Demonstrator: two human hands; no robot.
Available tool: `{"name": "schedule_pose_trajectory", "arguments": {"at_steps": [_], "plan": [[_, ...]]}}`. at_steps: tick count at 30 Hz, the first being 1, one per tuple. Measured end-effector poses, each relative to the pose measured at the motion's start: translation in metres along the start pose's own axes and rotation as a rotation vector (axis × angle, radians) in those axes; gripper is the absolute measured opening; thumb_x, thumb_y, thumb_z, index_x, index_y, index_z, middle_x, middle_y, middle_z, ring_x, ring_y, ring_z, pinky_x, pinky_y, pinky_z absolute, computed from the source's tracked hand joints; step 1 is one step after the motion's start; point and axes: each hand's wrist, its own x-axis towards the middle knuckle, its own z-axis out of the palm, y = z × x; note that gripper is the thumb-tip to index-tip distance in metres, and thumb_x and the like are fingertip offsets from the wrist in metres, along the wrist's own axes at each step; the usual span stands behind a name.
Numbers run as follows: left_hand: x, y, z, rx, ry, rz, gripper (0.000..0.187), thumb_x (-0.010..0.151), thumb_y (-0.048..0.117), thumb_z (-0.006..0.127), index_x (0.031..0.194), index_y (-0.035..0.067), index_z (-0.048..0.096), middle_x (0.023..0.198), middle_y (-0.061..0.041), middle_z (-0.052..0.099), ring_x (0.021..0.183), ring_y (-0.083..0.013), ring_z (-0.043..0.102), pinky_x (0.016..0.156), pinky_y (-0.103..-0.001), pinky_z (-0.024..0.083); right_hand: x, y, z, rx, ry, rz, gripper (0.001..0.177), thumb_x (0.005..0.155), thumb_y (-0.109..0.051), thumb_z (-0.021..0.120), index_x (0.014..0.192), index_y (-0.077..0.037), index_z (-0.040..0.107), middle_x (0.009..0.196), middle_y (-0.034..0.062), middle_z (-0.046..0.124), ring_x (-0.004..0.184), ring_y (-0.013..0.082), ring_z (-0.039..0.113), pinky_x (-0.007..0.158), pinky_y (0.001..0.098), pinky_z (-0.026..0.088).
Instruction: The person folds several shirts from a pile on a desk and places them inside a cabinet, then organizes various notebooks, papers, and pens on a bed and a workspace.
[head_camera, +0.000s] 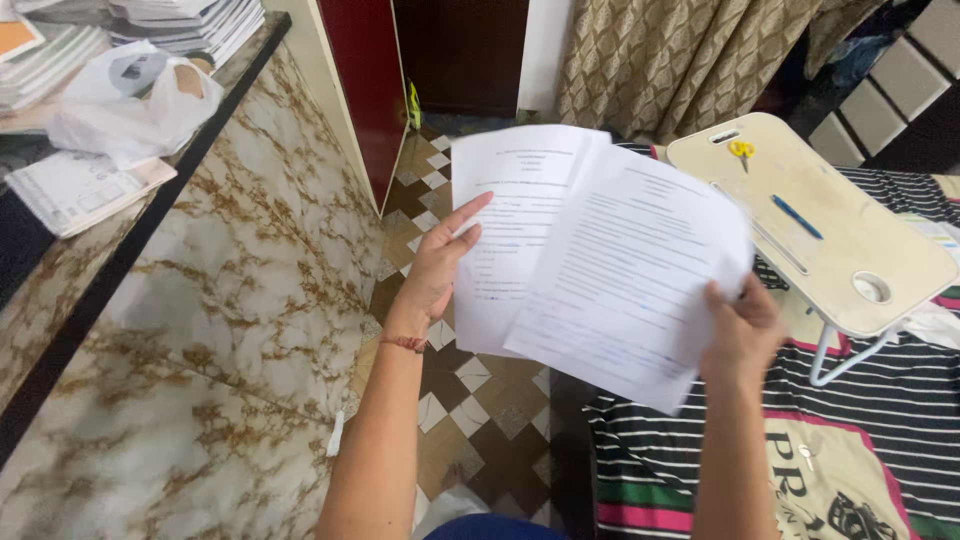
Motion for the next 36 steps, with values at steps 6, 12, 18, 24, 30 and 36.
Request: {"name": "schedule_pose_trajectory", "arguments": {"at_steps": [6,12,18,24,30,36], "plan": [[-0.058,0.005,0.028,0.022,0.006,0.064,0.049,0.104,0.008,0.055,0.153,0.012,0.051,0.159,-0.011,0.050,0.138,-0.0184,0.051,0.115,-0.030,0.042,-0.020,-0.066,-0.087,-0.234,0.157,-0.176,0.036,0.103,0.010,0.069,0.139,0.007,0.064,0.114,0.0117,0.076,0.096,0.0138,0.073,0.081,0.0228,0.057],[-0.117,0.013,0.048,0.189,0.077,0.071,0.061,0.100,0.004,0.054,0.158,0.016,0.038,0.166,-0.007,0.037,0.145,-0.0137,0.041,0.118,-0.029,0.033,-0.051,-0.091,-0.115,-0.551,0.143,-0.424,0.035,0.109,0.016,0.066,0.144,0.014,0.062,0.107,0.0174,0.074,0.092,0.0138,0.069,0.077,0.0208,0.051],[-0.154,0.013,0.047,0.181,0.105,0.037,0.053,0.102,0.003,0.054,0.153,0.015,0.050,0.160,-0.006,0.048,0.142,-0.0149,0.047,0.116,-0.027,0.035,-0.093,-0.136,-0.078,-0.899,-0.016,-0.451,0.031,0.104,0.009,0.071,0.135,0.005,0.071,0.102,0.0188,0.074,0.089,0.0147,0.070,0.079,0.0251,0.052],[-0.186,0.024,0.043,0.228,0.252,-0.063,0.050,0.101,0.003,0.051,0.148,0.020,0.057,0.149,-0.006,0.061,0.126,-0.0167,0.058,0.108,-0.029,0.045,-0.152,-0.203,-0.014,-0.471,-0.305,-0.261,0.032,0.100,0.005,0.072,0.133,0.002,0.071,0.105,0.0129,0.074,0.093,0.0102,0.064,0.085,0.0234,0.051],[-0.241,0.035,0.024,-0.003,0.210,0.094,0.048,0.108,0.025,0.053,0.148,-0.001,0.057,0.149,-0.012,0.059,0.130,-0.0170,0.057,0.110,-0.028,0.046,-0.178,-0.199,0.046,0.043,-0.299,0.011,0.038,0.099,0.006,0.066,0.136,0.002,0.067,0.113,0.0092,0.075,0.096,0.0102,0.069,0.086,0.0230,0.054],[-0.313,0.063,-0.003,0.009,0.284,0.131,0.071,0.087,0.009,0.077,0.150,0.000,0.045,0.142,-0.012,0.061,0.124,-0.0188,0.061,0.102,-0.032,0.052,-0.245,-0.142,0.107,0.021,-0.350,0.310,0.041,0.095,0.003,0.064,0.136,0.001,0.065,0.109,0.0116,0.075,0.086,0.0118,0.069,0.075,0.0248,0.056]]}}
